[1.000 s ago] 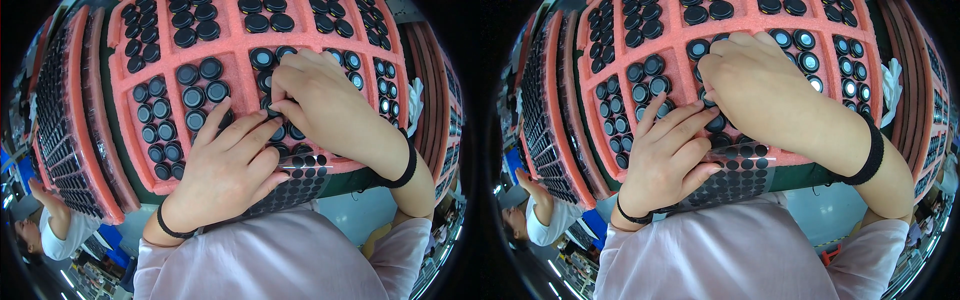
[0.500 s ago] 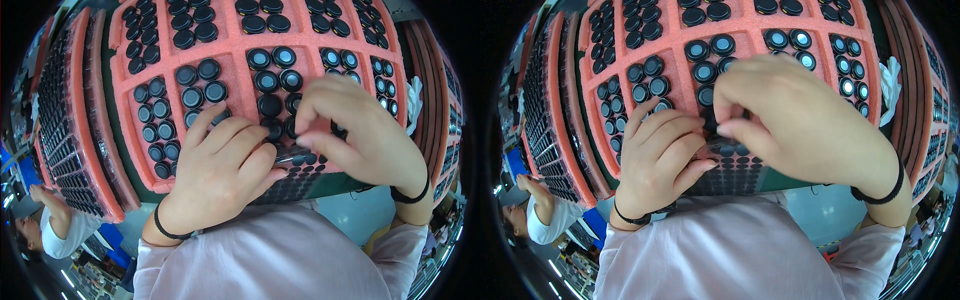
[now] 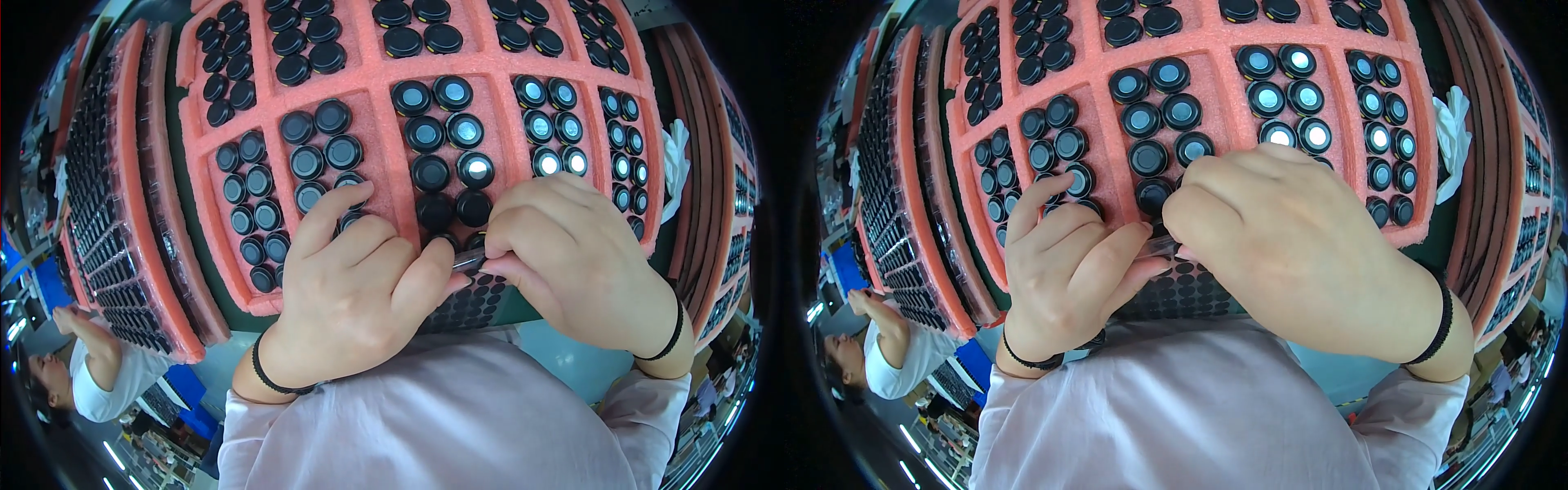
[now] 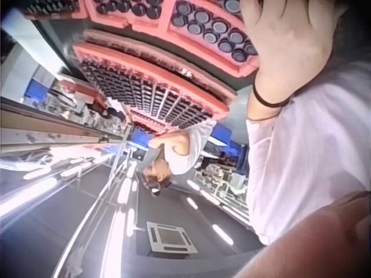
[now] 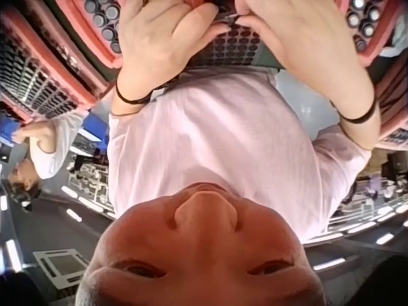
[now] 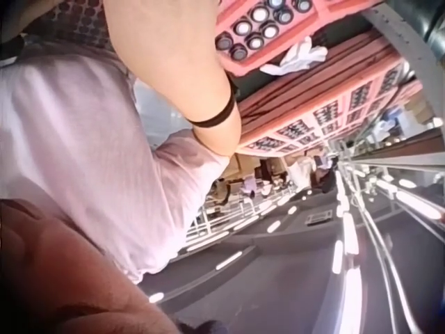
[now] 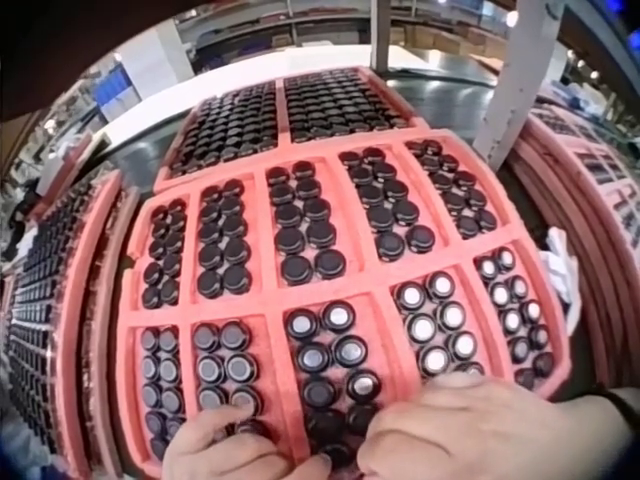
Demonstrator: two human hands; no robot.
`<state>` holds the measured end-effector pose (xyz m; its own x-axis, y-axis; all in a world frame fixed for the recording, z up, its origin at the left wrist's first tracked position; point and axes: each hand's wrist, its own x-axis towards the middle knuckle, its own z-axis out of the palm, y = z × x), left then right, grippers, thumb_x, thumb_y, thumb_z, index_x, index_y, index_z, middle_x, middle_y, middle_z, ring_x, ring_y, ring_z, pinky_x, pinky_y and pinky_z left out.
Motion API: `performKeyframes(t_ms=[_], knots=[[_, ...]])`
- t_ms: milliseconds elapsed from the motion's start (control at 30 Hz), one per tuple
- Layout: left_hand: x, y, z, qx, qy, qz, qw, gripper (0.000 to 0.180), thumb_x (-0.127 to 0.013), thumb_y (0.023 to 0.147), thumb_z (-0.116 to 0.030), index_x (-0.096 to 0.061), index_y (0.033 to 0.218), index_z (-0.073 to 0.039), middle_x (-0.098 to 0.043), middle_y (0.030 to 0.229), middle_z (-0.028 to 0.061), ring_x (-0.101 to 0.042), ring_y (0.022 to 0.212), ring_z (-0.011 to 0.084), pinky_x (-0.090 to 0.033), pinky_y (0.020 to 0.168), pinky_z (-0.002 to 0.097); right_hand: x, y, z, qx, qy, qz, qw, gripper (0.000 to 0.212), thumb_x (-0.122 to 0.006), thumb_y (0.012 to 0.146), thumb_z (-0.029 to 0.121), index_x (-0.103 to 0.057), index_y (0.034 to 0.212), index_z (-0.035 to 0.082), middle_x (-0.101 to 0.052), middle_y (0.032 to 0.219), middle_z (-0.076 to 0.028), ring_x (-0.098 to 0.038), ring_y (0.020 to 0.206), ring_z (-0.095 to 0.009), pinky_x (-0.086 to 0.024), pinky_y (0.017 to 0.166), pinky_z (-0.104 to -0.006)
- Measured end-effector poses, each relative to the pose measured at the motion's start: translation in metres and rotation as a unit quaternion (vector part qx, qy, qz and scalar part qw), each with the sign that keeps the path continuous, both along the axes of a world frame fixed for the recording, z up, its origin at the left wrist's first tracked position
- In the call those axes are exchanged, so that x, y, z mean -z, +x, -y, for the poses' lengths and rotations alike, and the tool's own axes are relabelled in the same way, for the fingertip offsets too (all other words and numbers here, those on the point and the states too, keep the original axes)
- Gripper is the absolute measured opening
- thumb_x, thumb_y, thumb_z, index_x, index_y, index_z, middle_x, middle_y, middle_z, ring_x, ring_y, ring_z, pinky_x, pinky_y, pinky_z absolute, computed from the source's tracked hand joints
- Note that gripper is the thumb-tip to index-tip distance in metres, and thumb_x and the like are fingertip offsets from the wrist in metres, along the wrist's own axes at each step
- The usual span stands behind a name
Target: The person peels small black circular stickers from a transparent sheet and presses them onto the centers of round black components arranged in a pink foam tray. The process is repeated for each component in the tray.
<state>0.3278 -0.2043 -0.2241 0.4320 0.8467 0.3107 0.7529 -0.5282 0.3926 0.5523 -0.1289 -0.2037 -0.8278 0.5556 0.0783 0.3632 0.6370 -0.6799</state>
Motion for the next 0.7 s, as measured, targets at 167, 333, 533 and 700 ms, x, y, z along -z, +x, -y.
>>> performKeyframes(t_ms=[167,333,533,700], knots=[[-0.0001,0.0004,0.0023,-0.004,0.001,-0.006,1.0,0.034,-0.086,0.071,-0.029,-0.071,0.092,-0.006,-0.056,0.065,0.0023,-0.056,0.064,0.0214,-0.052,0.087,0.0466,0.0026,-0.0004,0.0004,-0.006,0.014,-0.009,1.0,0.025,-0.08,0.075,0.007,-0.062,0.093,0.005,-0.064,0.097,-0.012,-0.064,0.089,-0.033,-0.049,0.078,-0.0418],[0.0001,-0.0006,0.0022,-0.005,-0.002,0.002,1.0,0.036,-0.087,0.071,-0.027,-0.071,0.094,-0.005,-0.056,0.065,0.0022,-0.056,0.063,0.0215,-0.052,0.086,0.0456,0.0042,-0.0002,0.0018,-0.006,0.017,-0.013,1.0,0.024,-0.079,0.077,0.007,-0.062,0.093,0.005,-0.064,0.097,-0.012,-0.064,0.088,-0.033,-0.049,0.077,-0.042],[-0.0017,-0.0006,0.0032,-0.004,-0.003,-0.002,1.0,0.036,-0.087,0.072,-0.027,-0.07,0.095,-0.005,-0.057,0.065,0.0026,-0.056,0.062,0.0215,-0.052,0.085,0.0452,0.0058,-0.0007,0.0007,-0.015,0.012,-0.022,1.0,0.022,-0.078,0.079,0.006,-0.062,0.094,0.005,-0.065,0.095,-0.011,-0.064,0.087,-0.033,-0.048,0.076,-0.0417],[-0.0016,-0.0011,0.0039,0.003,-0.022,-0.001,1.0,0.036,-0.087,0.073,-0.027,-0.07,0.095,-0.005,-0.058,0.066,0.0032,-0.056,0.062,0.0221,-0.052,0.084,0.0444,0.0057,-0.001,-0.0003,-0.024,0.009,-0.013,1.0,0.021,-0.077,0.079,0.006,-0.062,0.094,0.005,-0.065,0.095,-0.011,-0.063,0.085,-0.033,-0.047,0.075,-0.0411]])
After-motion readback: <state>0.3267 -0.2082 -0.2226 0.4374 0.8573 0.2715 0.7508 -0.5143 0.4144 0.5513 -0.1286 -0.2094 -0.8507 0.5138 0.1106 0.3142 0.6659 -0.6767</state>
